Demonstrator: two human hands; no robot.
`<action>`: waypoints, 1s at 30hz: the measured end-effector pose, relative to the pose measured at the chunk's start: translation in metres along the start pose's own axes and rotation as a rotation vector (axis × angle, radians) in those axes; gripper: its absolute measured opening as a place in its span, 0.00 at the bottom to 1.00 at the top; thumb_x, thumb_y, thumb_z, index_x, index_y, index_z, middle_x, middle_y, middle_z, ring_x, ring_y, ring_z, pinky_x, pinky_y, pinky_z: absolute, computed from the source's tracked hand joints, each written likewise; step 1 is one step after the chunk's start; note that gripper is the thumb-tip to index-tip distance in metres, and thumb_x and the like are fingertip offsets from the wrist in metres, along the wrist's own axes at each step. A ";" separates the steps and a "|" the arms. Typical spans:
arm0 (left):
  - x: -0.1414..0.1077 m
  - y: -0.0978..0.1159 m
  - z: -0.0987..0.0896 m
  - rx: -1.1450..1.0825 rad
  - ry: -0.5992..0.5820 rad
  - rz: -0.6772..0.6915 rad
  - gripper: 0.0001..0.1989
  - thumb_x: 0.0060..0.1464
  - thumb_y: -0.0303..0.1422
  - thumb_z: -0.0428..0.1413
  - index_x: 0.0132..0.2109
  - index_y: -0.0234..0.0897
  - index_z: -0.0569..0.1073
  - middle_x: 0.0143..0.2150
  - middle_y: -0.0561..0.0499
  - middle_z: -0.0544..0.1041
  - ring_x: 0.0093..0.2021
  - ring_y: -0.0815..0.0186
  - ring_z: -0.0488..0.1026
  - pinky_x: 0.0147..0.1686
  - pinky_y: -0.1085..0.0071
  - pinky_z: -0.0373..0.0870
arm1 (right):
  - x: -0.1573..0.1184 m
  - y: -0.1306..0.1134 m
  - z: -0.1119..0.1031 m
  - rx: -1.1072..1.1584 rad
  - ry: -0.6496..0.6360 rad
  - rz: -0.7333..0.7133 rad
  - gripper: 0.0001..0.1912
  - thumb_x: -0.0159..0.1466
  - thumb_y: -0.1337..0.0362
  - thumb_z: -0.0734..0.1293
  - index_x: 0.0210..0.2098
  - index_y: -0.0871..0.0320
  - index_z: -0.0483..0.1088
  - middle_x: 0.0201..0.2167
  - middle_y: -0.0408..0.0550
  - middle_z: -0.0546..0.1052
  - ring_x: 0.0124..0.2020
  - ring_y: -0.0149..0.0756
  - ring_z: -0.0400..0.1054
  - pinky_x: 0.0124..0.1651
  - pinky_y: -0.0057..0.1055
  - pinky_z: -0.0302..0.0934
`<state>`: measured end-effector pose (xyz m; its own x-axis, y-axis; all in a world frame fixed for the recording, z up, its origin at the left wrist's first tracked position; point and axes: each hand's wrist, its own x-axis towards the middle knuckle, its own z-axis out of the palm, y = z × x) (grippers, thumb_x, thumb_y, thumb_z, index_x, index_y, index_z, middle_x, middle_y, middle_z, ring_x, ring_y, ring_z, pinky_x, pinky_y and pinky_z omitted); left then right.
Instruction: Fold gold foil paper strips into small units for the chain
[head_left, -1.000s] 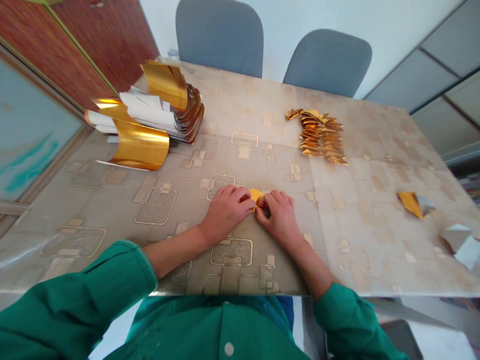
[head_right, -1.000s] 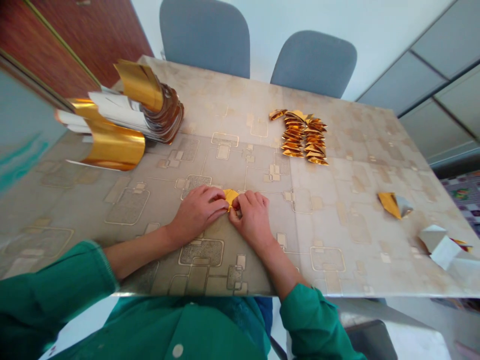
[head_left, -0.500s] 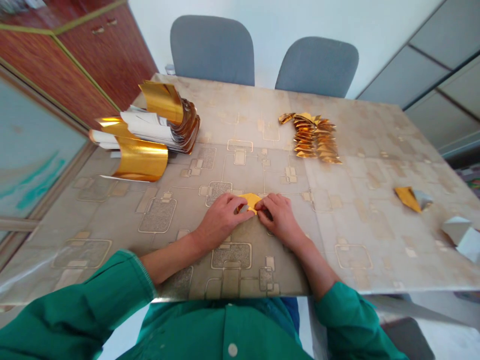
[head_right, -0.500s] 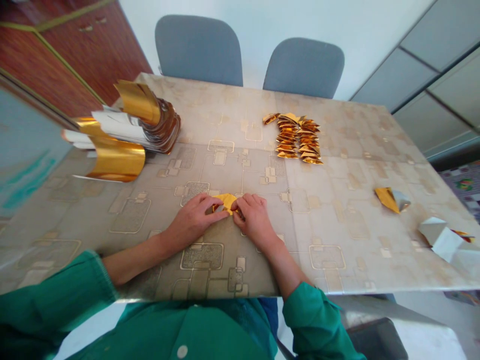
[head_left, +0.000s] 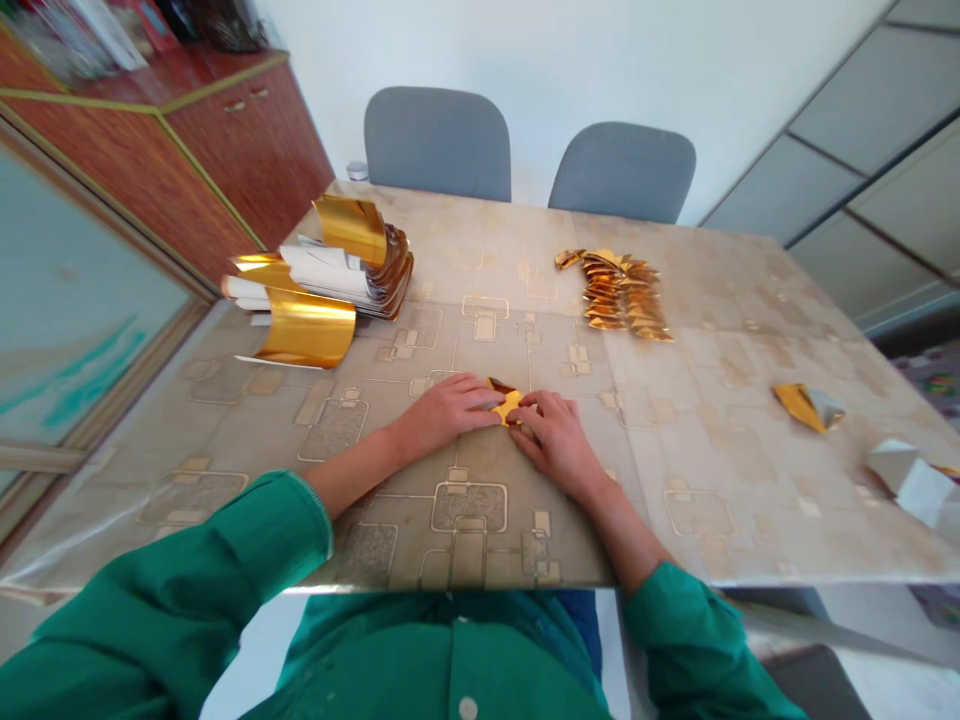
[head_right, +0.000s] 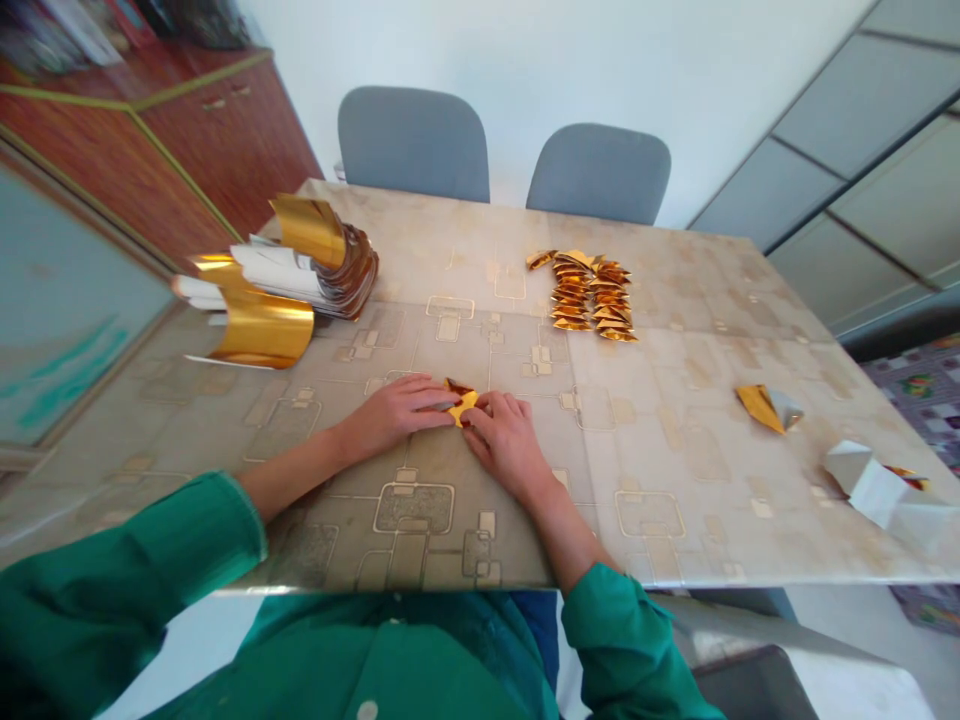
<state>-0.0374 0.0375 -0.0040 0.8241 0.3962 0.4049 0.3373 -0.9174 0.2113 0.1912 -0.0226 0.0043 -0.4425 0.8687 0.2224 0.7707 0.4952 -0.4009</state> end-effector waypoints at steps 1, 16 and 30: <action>0.000 0.001 0.000 -0.027 -0.007 -0.022 0.11 0.66 0.29 0.52 0.49 0.44 0.78 0.56 0.48 0.76 0.56 0.62 0.71 0.57 0.59 0.67 | 0.000 0.000 0.000 -0.008 -0.007 -0.016 0.07 0.68 0.64 0.65 0.44 0.52 0.73 0.46 0.50 0.72 0.46 0.41 0.65 0.48 0.40 0.55; -0.018 -0.002 0.000 0.016 -0.057 -0.009 0.14 0.68 0.30 0.49 0.52 0.44 0.77 0.52 0.49 0.76 0.54 0.64 0.71 0.55 0.63 0.69 | -0.001 0.003 -0.001 -0.062 -0.076 -0.138 0.15 0.69 0.59 0.63 0.54 0.49 0.72 0.46 0.51 0.73 0.48 0.44 0.64 0.52 0.44 0.55; -0.023 0.000 -0.010 0.211 0.031 -0.021 0.11 0.68 0.30 0.49 0.47 0.38 0.77 0.44 0.48 0.77 0.48 0.63 0.71 0.50 0.63 0.69 | -0.002 0.004 0.000 -0.071 -0.060 -0.139 0.15 0.69 0.58 0.64 0.53 0.51 0.74 0.46 0.52 0.73 0.47 0.44 0.63 0.51 0.43 0.57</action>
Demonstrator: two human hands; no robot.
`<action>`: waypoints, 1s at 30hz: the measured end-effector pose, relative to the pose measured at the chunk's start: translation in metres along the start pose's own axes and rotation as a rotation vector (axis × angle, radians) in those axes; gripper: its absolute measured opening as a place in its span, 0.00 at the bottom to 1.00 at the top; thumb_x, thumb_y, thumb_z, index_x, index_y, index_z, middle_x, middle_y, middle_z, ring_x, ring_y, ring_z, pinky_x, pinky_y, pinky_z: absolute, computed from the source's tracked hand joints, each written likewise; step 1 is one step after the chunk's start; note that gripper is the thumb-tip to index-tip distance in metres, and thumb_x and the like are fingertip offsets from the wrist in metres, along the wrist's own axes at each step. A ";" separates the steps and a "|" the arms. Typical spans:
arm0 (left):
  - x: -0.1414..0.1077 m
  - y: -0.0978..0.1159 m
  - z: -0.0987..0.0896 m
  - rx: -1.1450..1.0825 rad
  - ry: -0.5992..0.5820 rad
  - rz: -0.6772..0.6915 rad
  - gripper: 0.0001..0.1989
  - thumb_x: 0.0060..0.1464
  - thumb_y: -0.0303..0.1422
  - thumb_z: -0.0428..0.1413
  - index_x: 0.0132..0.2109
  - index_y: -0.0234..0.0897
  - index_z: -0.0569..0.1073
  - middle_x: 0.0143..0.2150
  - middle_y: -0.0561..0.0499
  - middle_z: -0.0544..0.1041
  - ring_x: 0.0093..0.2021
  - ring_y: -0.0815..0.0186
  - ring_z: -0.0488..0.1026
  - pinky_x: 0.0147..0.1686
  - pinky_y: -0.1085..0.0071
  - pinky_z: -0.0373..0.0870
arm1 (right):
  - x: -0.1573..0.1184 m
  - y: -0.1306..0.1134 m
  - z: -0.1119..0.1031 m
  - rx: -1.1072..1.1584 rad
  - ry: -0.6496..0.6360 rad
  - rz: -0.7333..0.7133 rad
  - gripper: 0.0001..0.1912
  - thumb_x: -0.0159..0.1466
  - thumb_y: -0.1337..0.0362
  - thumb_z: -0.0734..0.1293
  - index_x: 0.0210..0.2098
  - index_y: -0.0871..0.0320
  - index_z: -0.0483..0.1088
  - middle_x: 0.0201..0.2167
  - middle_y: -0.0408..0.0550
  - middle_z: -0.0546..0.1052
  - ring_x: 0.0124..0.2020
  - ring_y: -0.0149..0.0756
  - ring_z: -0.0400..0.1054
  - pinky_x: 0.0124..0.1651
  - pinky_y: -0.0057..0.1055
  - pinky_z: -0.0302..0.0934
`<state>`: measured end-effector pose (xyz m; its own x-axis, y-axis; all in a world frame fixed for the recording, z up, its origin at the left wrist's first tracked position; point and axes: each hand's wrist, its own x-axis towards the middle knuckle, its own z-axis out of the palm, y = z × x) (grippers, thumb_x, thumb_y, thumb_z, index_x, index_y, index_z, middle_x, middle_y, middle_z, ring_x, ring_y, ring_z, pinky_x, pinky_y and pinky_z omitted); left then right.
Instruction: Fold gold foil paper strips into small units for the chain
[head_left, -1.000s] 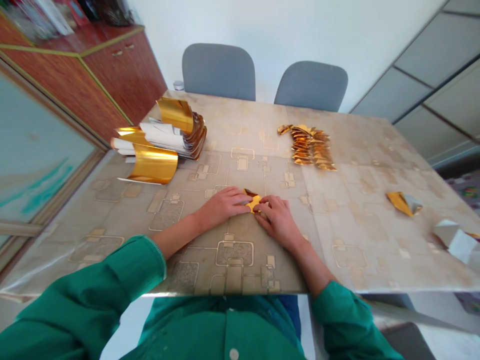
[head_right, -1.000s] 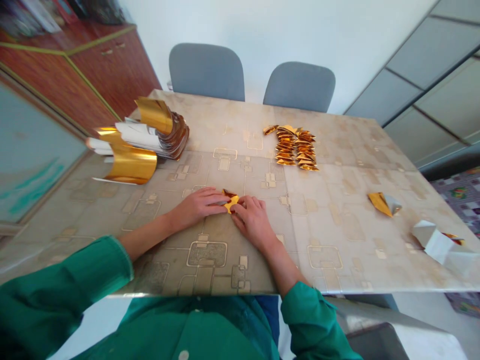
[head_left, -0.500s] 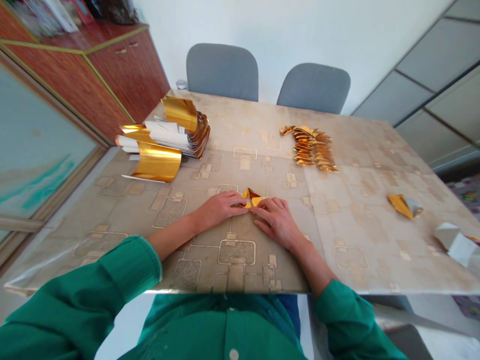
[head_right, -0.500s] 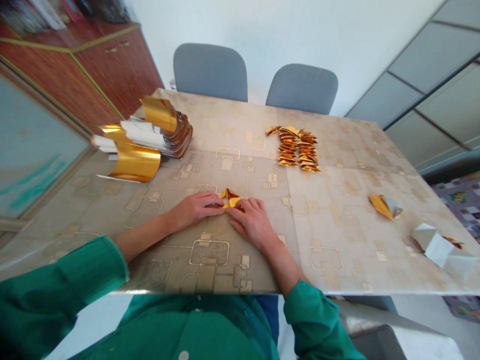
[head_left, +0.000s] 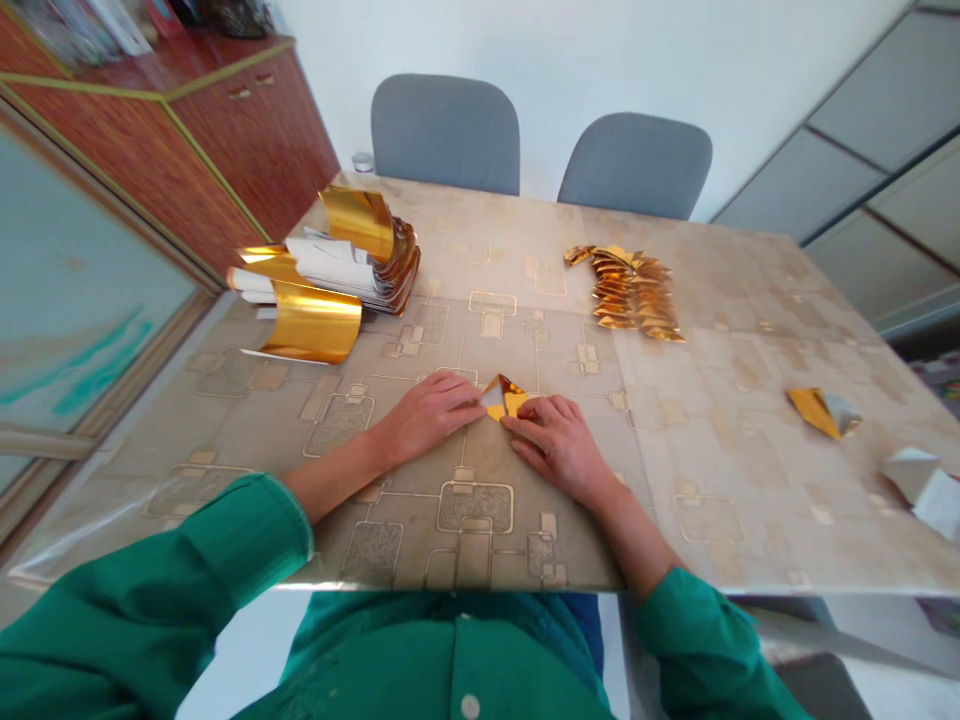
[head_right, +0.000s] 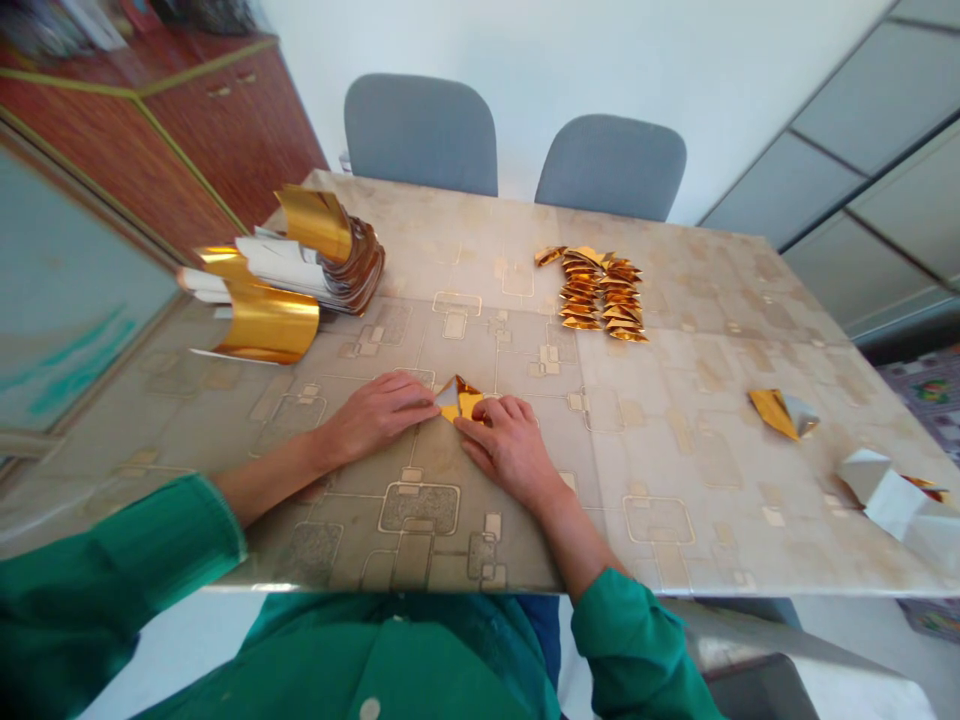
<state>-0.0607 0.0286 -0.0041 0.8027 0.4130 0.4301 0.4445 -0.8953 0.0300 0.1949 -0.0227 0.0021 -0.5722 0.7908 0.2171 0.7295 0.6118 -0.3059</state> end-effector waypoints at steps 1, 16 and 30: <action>0.003 0.004 0.002 0.006 0.027 -0.011 0.11 0.68 0.29 0.49 0.45 0.36 0.77 0.43 0.48 0.77 0.47 0.63 0.71 0.50 0.63 0.69 | 0.000 0.000 0.000 0.004 0.004 0.000 0.15 0.69 0.59 0.64 0.53 0.51 0.74 0.45 0.52 0.73 0.47 0.44 0.63 0.51 0.43 0.57; 0.027 0.018 0.012 0.037 -0.022 0.059 0.10 0.68 0.30 0.50 0.44 0.38 0.76 0.39 0.50 0.77 0.41 0.65 0.71 0.40 0.69 0.66 | 0.003 0.012 0.004 0.279 0.139 -0.002 0.08 0.68 0.69 0.63 0.41 0.53 0.74 0.40 0.48 0.77 0.42 0.39 0.66 0.46 0.38 0.59; 0.044 0.021 0.014 0.185 0.032 0.189 0.09 0.65 0.27 0.53 0.35 0.35 0.74 0.33 0.51 0.76 0.35 0.66 0.71 0.34 0.69 0.64 | 0.004 0.016 0.005 0.350 0.240 -0.048 0.11 0.67 0.72 0.62 0.44 0.55 0.72 0.40 0.49 0.78 0.41 0.39 0.68 0.45 0.39 0.63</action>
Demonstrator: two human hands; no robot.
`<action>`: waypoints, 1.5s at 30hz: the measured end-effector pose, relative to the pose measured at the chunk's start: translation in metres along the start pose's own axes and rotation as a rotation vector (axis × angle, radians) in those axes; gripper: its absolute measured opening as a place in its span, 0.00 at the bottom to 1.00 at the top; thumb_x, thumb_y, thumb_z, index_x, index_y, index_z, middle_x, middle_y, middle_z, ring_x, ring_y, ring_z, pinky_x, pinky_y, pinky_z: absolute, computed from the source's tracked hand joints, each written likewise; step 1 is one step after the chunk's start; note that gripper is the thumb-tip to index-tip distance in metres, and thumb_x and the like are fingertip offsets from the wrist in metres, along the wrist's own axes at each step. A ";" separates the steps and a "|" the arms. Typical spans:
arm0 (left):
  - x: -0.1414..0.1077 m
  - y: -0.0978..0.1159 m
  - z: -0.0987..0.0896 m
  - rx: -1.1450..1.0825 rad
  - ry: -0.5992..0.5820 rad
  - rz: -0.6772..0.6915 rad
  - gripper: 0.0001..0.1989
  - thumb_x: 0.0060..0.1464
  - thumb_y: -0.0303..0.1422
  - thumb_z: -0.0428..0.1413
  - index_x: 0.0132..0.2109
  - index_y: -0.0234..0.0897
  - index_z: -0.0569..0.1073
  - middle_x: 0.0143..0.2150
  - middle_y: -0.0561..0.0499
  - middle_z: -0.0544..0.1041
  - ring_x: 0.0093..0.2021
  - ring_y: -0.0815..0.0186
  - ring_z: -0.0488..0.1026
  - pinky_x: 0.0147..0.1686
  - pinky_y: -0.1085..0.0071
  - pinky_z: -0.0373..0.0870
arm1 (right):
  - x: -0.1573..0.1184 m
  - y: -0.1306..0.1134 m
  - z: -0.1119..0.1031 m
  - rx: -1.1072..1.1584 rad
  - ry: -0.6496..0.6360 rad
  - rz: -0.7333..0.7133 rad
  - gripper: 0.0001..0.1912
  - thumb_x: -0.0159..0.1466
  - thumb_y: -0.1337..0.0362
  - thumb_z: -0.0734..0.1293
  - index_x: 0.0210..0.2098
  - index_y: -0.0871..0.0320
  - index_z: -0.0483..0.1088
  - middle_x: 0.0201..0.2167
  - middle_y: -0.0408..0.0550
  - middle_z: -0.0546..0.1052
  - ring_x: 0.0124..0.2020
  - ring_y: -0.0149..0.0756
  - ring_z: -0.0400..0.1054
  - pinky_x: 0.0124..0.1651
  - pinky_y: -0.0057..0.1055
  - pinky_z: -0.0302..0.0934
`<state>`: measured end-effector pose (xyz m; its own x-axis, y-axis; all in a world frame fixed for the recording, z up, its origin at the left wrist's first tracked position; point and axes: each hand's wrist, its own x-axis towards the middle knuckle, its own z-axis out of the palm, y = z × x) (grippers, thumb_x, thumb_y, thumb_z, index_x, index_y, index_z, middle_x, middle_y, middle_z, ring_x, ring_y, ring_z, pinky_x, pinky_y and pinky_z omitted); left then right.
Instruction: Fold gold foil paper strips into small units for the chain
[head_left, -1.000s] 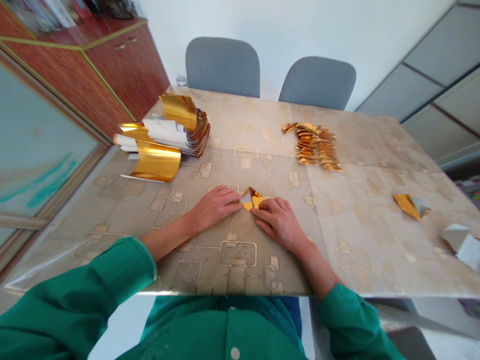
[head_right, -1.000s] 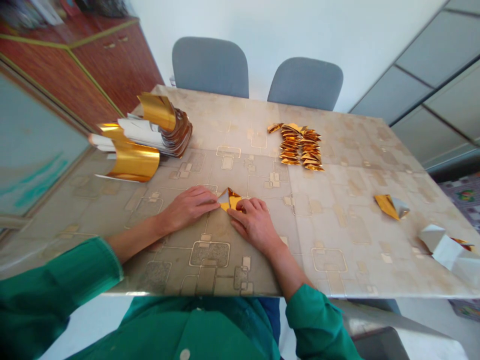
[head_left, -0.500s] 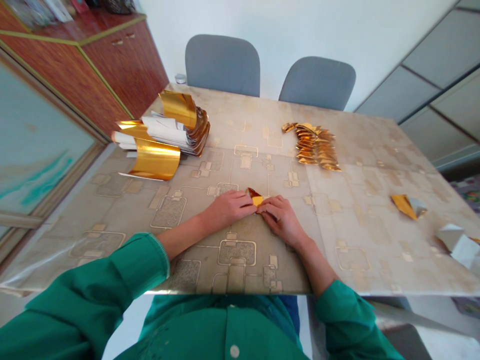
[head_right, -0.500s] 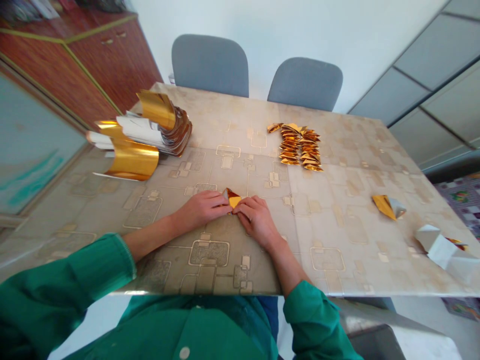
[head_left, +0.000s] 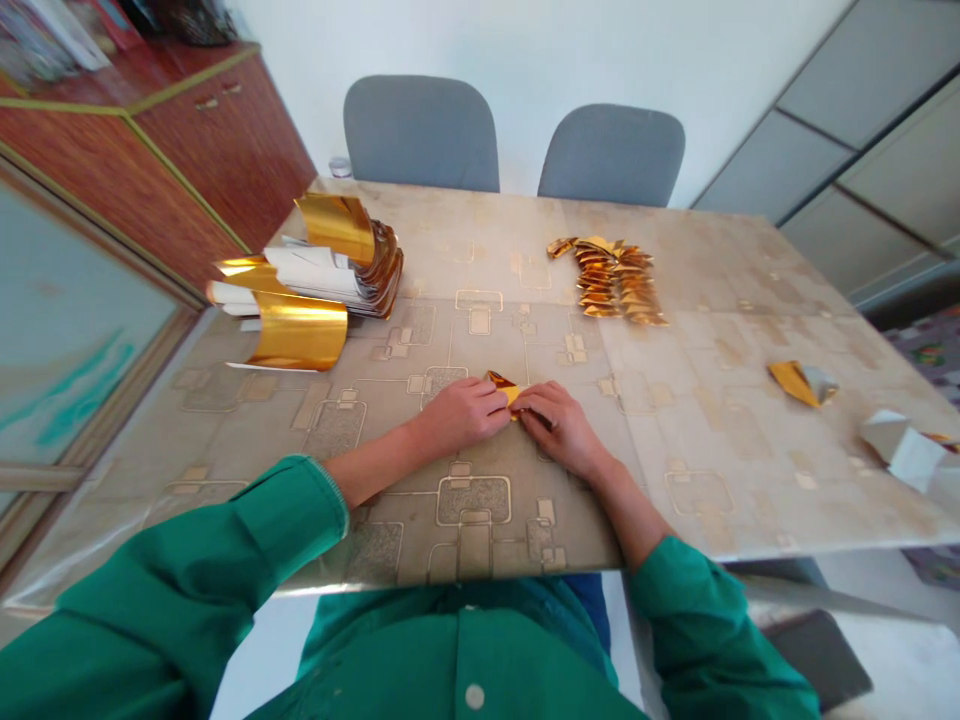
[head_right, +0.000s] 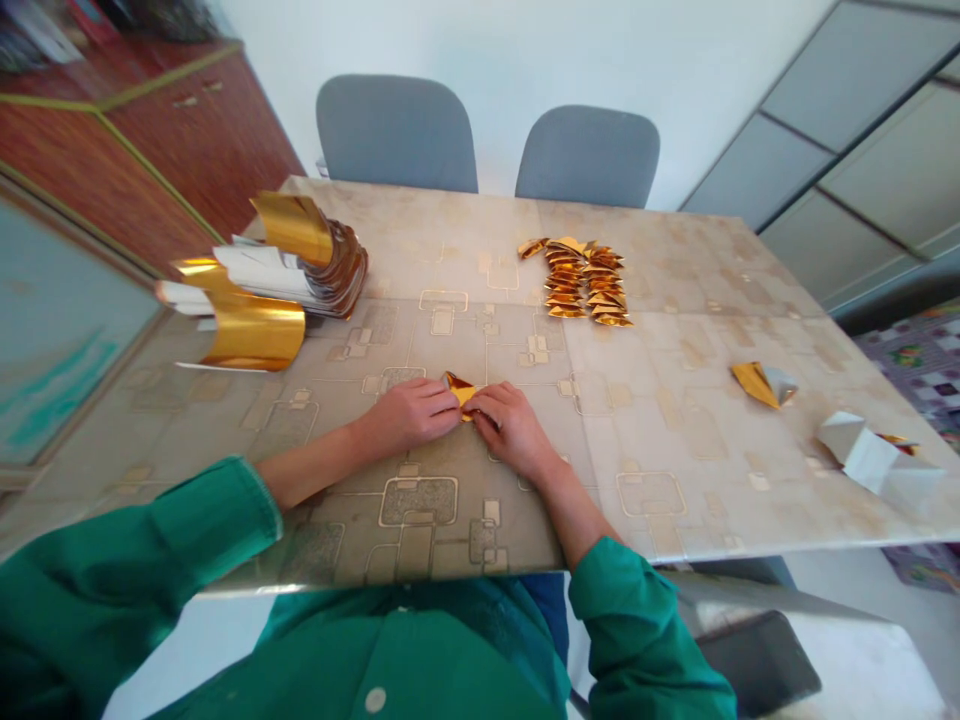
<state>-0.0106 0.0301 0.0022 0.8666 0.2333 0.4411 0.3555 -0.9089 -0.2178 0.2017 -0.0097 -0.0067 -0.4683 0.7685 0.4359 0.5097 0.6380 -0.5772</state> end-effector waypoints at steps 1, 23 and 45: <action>0.000 0.000 0.001 -0.002 0.012 -0.001 0.09 0.65 0.27 0.53 0.35 0.34 0.74 0.33 0.51 0.76 0.34 0.66 0.71 0.34 0.69 0.64 | 0.000 0.000 -0.001 -0.001 0.000 -0.005 0.11 0.66 0.72 0.62 0.45 0.55 0.72 0.41 0.50 0.77 0.42 0.39 0.68 0.45 0.39 0.63; -0.036 0.014 -0.015 -0.216 0.032 -0.128 0.10 0.67 0.28 0.50 0.47 0.36 0.76 0.45 0.47 0.79 0.46 0.63 0.75 0.49 0.64 0.73 | 0.002 0.005 -0.009 -0.130 -0.176 0.036 0.08 0.68 0.59 0.66 0.41 0.49 0.79 0.41 0.48 0.78 0.43 0.39 0.67 0.46 0.39 0.60; -0.036 0.019 -0.015 -0.349 0.026 -0.201 0.11 0.65 0.27 0.50 0.47 0.32 0.77 0.41 0.45 0.79 0.47 0.62 0.74 0.49 0.64 0.75 | 0.021 -0.002 0.005 -0.160 -0.158 0.388 0.06 0.61 0.61 0.72 0.29 0.54 0.74 0.26 0.42 0.73 0.31 0.35 0.64 0.37 0.33 0.54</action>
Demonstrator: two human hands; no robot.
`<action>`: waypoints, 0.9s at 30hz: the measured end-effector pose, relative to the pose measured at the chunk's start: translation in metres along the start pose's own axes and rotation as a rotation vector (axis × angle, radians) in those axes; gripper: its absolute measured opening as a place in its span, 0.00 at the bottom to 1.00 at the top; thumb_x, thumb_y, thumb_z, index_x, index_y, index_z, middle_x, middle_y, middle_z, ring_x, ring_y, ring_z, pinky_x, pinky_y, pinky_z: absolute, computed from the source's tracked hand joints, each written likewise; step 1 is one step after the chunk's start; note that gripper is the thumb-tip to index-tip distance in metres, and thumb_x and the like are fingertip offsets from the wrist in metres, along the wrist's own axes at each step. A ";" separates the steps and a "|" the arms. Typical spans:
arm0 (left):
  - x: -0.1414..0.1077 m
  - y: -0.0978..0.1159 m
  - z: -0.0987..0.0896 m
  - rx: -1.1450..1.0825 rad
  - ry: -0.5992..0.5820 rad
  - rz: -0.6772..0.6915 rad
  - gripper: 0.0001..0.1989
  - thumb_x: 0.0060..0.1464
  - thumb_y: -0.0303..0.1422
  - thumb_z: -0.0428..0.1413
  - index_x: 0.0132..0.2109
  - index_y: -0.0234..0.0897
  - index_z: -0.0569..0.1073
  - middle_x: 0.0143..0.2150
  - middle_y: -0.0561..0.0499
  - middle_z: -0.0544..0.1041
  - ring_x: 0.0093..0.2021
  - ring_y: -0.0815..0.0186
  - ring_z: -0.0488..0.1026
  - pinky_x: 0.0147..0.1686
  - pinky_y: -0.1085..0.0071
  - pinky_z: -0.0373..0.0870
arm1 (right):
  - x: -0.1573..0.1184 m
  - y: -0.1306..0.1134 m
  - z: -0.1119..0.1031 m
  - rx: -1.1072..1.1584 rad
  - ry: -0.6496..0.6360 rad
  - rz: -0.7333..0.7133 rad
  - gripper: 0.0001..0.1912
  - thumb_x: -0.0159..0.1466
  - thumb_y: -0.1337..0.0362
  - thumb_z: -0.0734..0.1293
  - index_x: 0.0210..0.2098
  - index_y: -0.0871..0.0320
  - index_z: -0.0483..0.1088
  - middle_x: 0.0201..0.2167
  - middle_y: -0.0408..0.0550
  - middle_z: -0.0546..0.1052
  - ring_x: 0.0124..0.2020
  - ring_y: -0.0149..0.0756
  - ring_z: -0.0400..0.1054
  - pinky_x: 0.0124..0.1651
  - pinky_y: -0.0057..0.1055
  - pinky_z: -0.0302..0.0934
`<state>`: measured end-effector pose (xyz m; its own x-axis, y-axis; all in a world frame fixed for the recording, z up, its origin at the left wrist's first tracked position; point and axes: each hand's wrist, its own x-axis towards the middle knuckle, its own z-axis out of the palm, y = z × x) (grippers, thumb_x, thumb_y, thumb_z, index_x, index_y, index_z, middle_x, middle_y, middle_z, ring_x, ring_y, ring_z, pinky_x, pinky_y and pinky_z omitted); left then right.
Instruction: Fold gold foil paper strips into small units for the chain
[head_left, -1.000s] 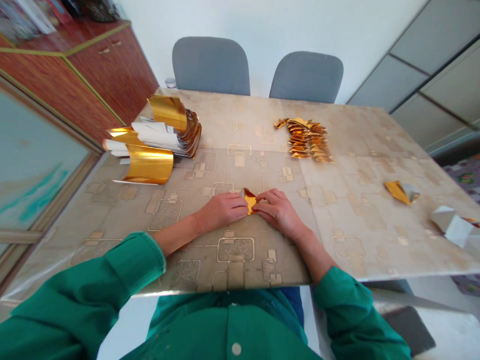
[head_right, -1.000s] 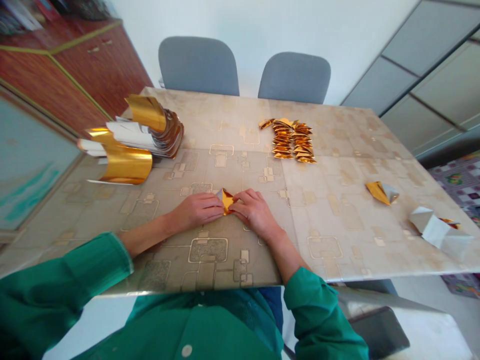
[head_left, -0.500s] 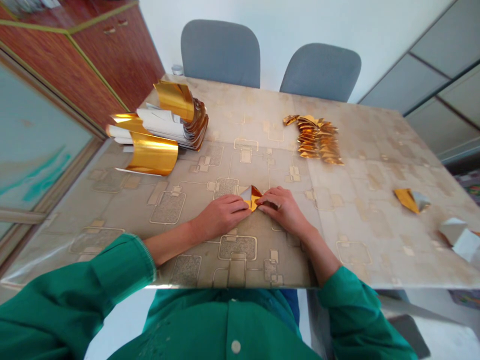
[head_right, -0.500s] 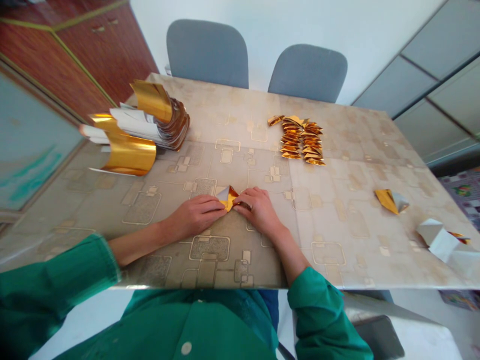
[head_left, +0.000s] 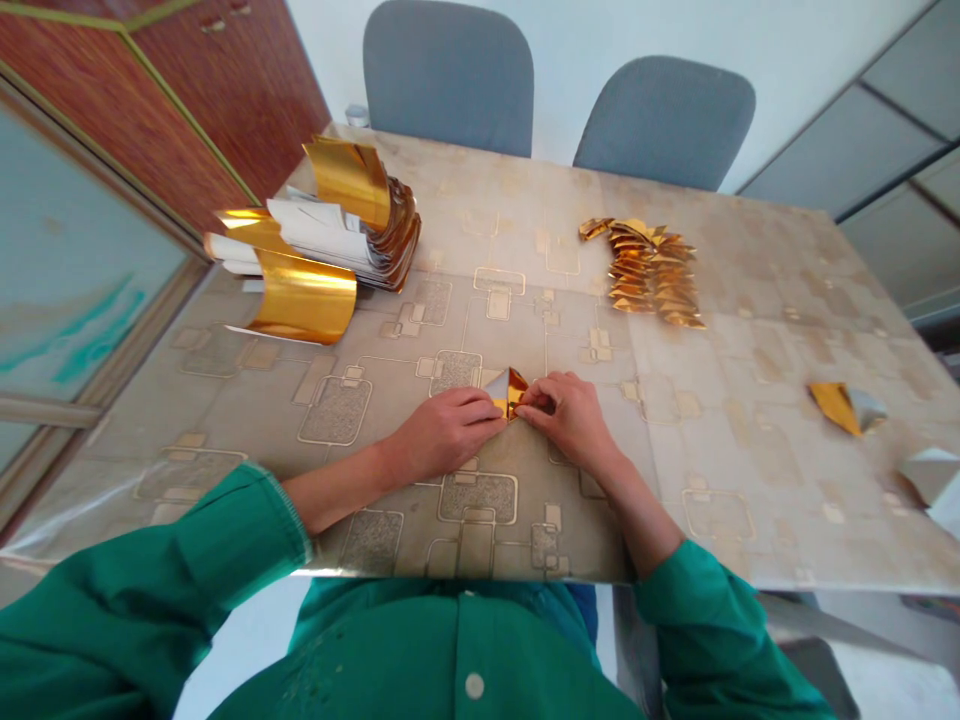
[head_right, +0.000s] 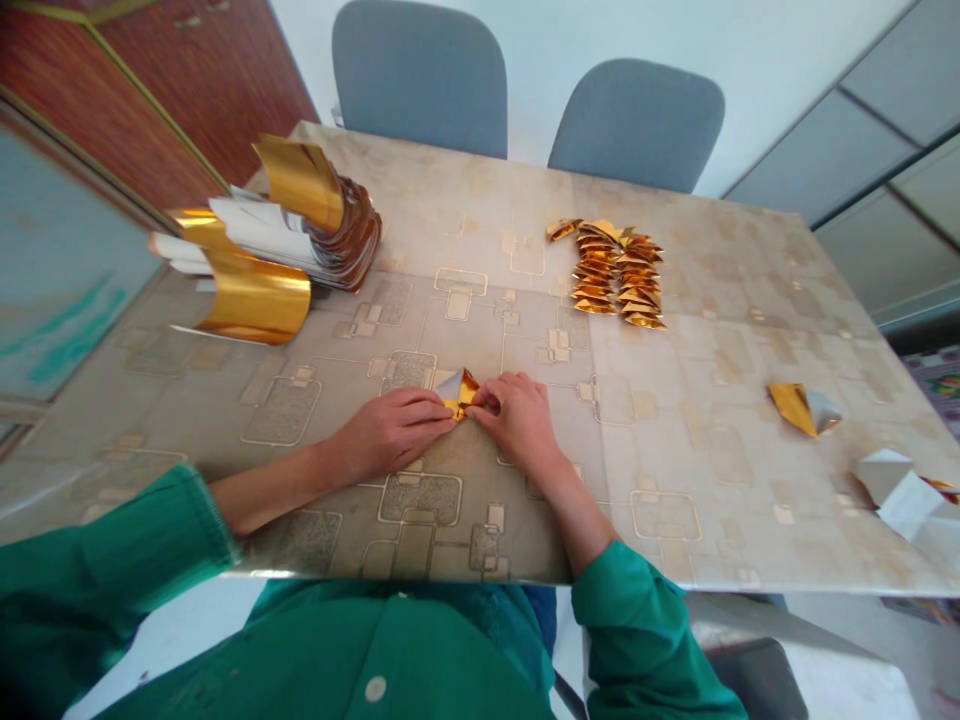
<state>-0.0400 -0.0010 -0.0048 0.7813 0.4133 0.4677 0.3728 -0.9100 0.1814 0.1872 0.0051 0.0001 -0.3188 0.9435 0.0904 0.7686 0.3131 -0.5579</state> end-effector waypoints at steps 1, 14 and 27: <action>0.000 0.000 0.000 -0.007 -0.004 -0.012 0.11 0.66 0.27 0.50 0.47 0.32 0.77 0.42 0.45 0.79 0.47 0.63 0.74 0.49 0.64 0.75 | 0.000 0.000 0.000 -0.002 0.006 0.007 0.07 0.61 0.61 0.72 0.28 0.54 0.73 0.26 0.42 0.73 0.31 0.35 0.64 0.37 0.33 0.53; -0.003 0.000 0.005 0.015 -0.080 -0.049 0.11 0.66 0.28 0.52 0.53 0.36 0.74 0.43 0.47 0.77 0.47 0.63 0.74 0.51 0.64 0.72 | 0.001 -0.004 -0.001 -0.014 0.005 0.031 0.07 0.61 0.62 0.73 0.28 0.54 0.73 0.26 0.43 0.73 0.31 0.36 0.63 0.36 0.34 0.52; -0.003 -0.001 0.004 0.097 -0.088 -0.004 0.11 0.66 0.28 0.51 0.51 0.37 0.75 0.55 0.47 0.76 0.49 0.62 0.72 0.50 0.63 0.73 | -0.002 -0.003 0.005 0.010 0.056 0.060 0.10 0.62 0.57 0.72 0.29 0.54 0.71 0.27 0.44 0.74 0.32 0.38 0.64 0.37 0.35 0.53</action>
<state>-0.0411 -0.0013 -0.0095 0.8190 0.4222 0.3886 0.4195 -0.9026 0.0967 0.1831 0.0014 -0.0023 -0.2400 0.9653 0.1026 0.7797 0.2546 -0.5721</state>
